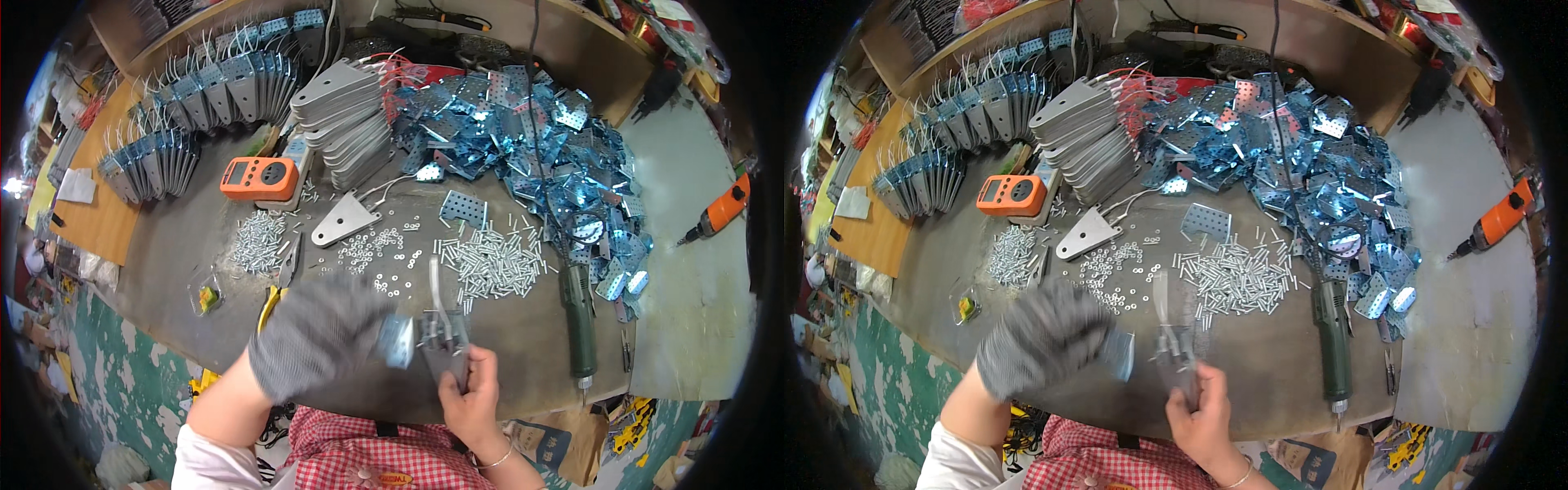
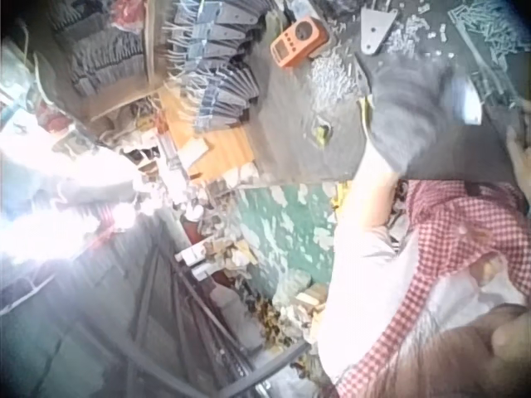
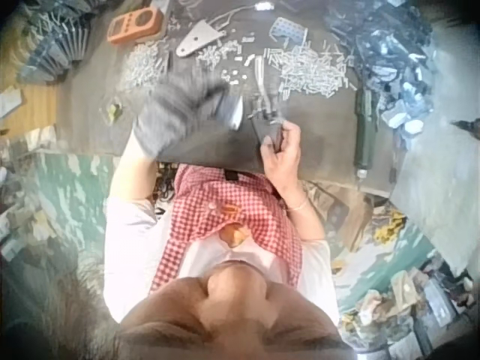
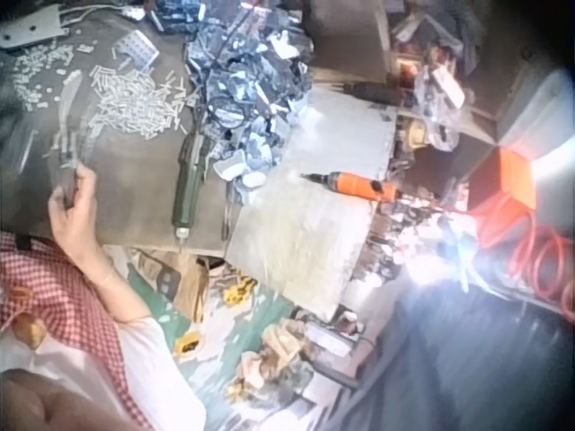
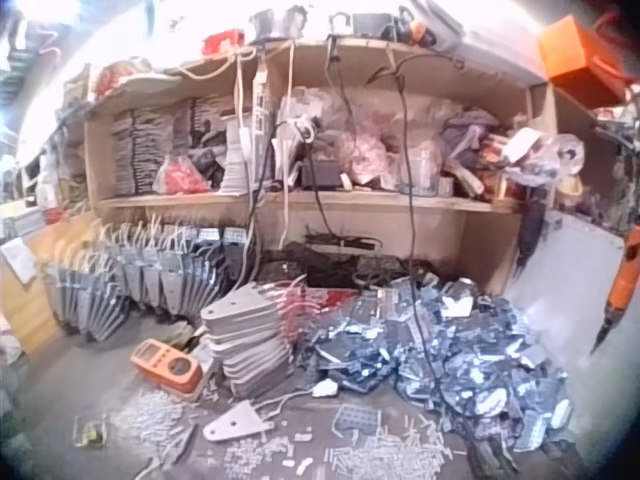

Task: The person assembles metal components by attaching wires and metal plates using an electric screwdriver to secure screws and washers.

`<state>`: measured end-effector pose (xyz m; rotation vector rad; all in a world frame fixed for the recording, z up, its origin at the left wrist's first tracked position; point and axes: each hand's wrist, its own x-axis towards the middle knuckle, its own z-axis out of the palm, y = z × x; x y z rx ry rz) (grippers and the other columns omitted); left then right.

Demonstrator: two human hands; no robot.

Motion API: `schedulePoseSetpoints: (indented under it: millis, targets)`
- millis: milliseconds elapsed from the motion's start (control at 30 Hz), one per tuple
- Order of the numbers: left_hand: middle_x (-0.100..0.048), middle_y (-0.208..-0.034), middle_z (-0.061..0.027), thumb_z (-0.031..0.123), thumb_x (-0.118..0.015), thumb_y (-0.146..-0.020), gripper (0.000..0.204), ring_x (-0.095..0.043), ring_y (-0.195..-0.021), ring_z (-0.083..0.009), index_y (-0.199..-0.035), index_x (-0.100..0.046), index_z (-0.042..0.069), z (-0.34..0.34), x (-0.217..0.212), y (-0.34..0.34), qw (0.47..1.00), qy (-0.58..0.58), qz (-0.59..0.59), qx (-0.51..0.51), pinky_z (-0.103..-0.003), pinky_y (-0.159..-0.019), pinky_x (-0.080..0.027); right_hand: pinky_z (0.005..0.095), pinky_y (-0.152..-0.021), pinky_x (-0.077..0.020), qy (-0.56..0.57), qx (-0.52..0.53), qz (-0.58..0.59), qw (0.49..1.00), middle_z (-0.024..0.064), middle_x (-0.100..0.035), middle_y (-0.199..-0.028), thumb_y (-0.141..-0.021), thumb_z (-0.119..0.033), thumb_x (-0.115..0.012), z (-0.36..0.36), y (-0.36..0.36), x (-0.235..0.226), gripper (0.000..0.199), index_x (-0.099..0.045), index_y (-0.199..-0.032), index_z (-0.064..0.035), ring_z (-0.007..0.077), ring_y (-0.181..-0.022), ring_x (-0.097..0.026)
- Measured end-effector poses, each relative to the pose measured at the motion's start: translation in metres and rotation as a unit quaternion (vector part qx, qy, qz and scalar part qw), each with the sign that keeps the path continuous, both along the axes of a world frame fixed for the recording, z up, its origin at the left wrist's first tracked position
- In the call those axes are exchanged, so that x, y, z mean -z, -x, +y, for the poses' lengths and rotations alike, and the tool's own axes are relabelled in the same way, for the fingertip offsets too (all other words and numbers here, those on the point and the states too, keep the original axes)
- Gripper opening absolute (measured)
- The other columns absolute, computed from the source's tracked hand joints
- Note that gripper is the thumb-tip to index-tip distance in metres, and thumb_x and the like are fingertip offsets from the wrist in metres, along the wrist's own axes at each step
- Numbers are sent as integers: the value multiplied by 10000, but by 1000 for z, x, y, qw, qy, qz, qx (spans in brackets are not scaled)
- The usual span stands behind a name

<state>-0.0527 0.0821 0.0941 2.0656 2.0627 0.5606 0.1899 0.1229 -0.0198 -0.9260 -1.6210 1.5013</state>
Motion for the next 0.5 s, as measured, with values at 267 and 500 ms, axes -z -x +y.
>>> schedulePoseSetpoints:
  millis: [267,500]
  targets:
    - [-644,-928,-118,175,-730,-824,203,-615,-879,-337,-1008,-692,97,-91,72,-17,981,74,-156,-85,-433,-818,-499,351,-861,-515,-52,-63,-21,996,198,-633,-1116,-932,-3,-577,10,45,-4,402,-398,-1290,42,225,-992,-655]
    - [-588,-781,-131,105,-724,-832,248,-576,-739,-334,-1057,-642,40,-68,85,-31,953,-182,-210,-122,-428,-667,-476,345,-916,-503,-66,-92,-120,986,182,-598,-1198,-926,35,-558,-6,18,-15,392,-400,-1285,38,203,-1081,-619]
